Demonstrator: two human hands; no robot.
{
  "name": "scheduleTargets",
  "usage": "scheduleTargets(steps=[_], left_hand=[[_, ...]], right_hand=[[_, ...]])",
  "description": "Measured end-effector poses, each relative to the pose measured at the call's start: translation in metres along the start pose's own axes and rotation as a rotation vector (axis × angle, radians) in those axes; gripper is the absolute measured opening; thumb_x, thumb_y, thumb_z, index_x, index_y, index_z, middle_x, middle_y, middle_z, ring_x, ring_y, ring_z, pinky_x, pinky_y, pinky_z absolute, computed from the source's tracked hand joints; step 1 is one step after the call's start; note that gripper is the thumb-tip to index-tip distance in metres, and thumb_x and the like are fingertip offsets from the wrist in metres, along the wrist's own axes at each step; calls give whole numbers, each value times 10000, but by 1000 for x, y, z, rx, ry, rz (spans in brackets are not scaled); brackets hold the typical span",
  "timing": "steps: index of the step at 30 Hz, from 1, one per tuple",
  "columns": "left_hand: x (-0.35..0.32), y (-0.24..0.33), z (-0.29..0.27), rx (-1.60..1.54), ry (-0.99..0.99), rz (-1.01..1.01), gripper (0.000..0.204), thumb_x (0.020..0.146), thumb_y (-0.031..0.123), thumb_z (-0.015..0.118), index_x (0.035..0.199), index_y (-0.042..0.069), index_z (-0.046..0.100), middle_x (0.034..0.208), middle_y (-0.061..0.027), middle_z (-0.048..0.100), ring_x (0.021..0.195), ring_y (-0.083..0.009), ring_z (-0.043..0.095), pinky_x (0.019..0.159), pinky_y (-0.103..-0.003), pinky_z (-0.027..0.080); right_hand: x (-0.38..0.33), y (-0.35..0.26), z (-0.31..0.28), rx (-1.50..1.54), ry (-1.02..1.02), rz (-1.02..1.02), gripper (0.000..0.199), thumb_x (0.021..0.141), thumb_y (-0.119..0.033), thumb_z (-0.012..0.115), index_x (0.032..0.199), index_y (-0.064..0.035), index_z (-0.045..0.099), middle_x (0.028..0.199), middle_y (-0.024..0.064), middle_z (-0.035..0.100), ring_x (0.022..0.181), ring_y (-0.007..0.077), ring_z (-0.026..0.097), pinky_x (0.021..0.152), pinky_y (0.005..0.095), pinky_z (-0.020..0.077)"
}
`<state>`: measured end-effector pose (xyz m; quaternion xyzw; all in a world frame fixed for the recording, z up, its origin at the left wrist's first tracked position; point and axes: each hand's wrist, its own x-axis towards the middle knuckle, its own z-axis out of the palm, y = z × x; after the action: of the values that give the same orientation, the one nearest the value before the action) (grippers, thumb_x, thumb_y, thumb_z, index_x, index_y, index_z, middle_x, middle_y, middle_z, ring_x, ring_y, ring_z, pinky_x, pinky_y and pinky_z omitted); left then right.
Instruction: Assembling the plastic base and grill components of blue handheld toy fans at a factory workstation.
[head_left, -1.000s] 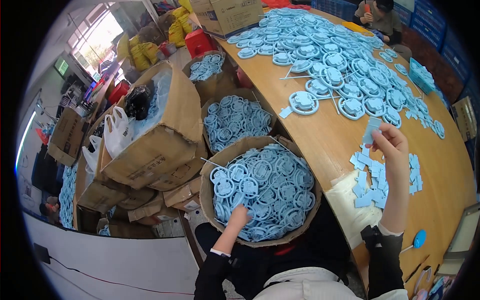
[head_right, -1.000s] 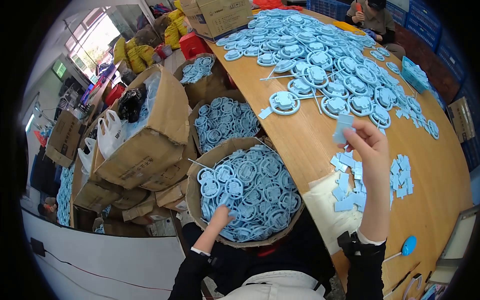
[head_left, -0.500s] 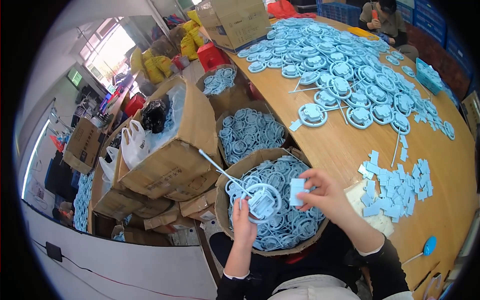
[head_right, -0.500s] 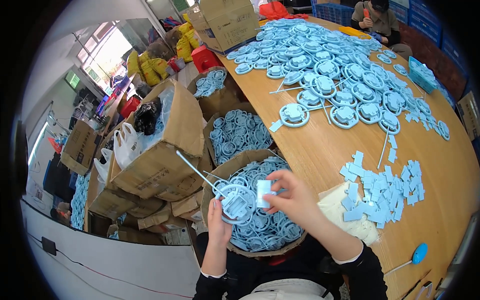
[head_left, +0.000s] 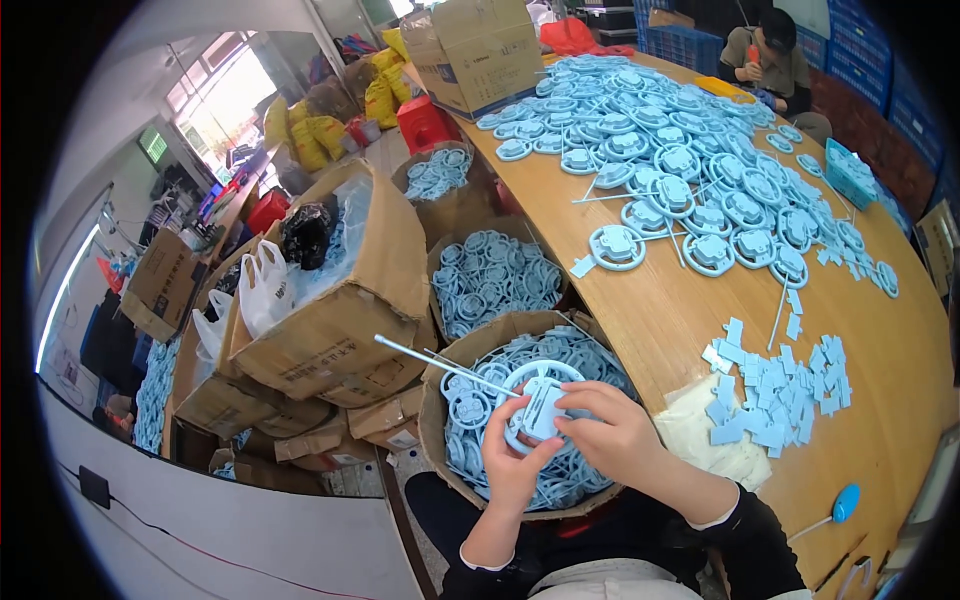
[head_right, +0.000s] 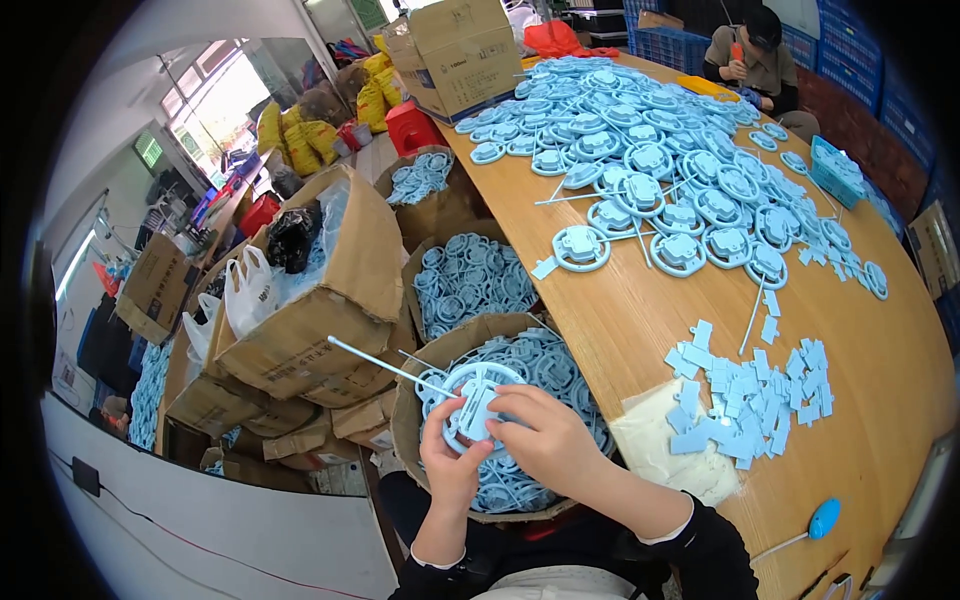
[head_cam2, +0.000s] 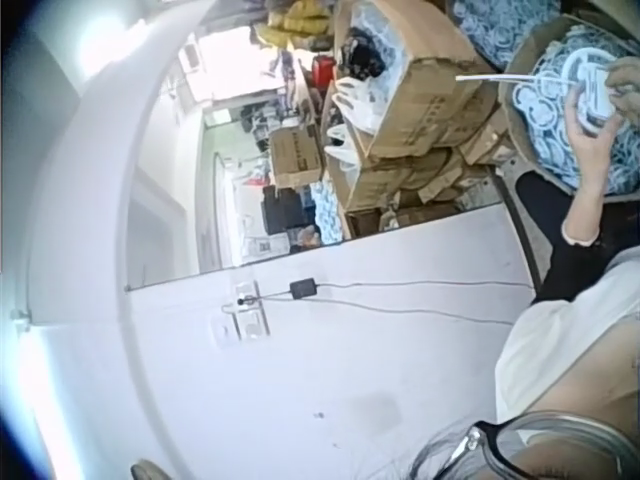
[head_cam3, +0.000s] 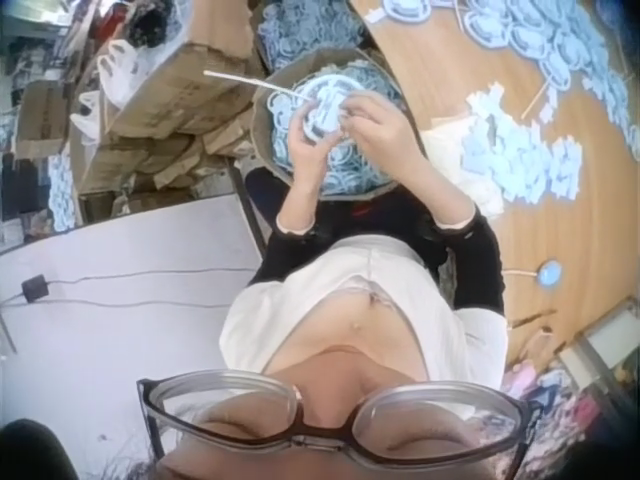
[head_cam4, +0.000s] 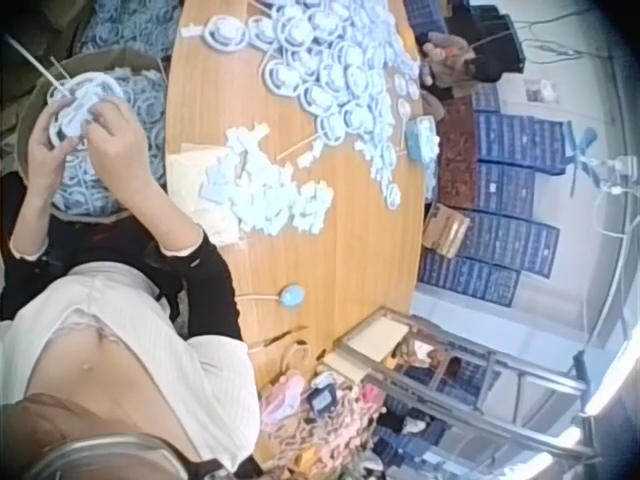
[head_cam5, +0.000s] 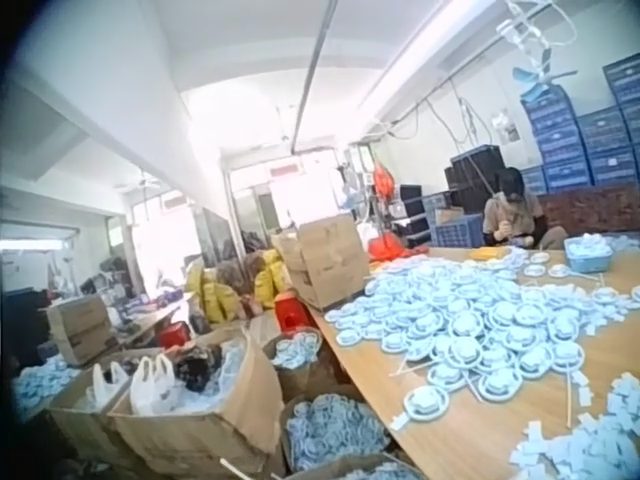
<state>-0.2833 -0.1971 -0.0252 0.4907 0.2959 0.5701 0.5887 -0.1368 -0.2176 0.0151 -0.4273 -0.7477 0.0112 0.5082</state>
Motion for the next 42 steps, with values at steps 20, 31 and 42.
scheduleTargets(steps=[20, 31, 42], left_hand=[[-9, -1, -14, 97, -28, 17, 490, 639, -36, 691, 1078, 5, 476, 1178, -146, 449, 1070, -206, 454, 864, -304, 409], [-10, -6, -25, -87, -115, -140, 476, 637, -40, 663, 1070, 18, 475, 1121, -126, 469, 1030, -209, 480, 866, -319, 401], [-4, -29, -30, -168, -135, -311, 499, 534, -146, 646, 985, 20, 515, 1018, -104, 494, 941, -216, 514, 785, -318, 450]], right_hand=[[12, 9, -17, 211, -248, 194, 550, 665, -72, 663, 1182, -88, 476, 1141, 140, 452, 1070, 271, 458, 841, 324, 412], [-6, 32, -2, 1093, -436, 752, 611, 755, -14, 623, 1284, -17, 316, 1114, 94, 479, 938, 108, 502, 755, 239, 460], [-26, 47, 12, 401, -555, 752, 649, 632, -314, 730, 1117, 29, 467, 958, 149, 567, 892, 227, 551, 730, 307, 455]])
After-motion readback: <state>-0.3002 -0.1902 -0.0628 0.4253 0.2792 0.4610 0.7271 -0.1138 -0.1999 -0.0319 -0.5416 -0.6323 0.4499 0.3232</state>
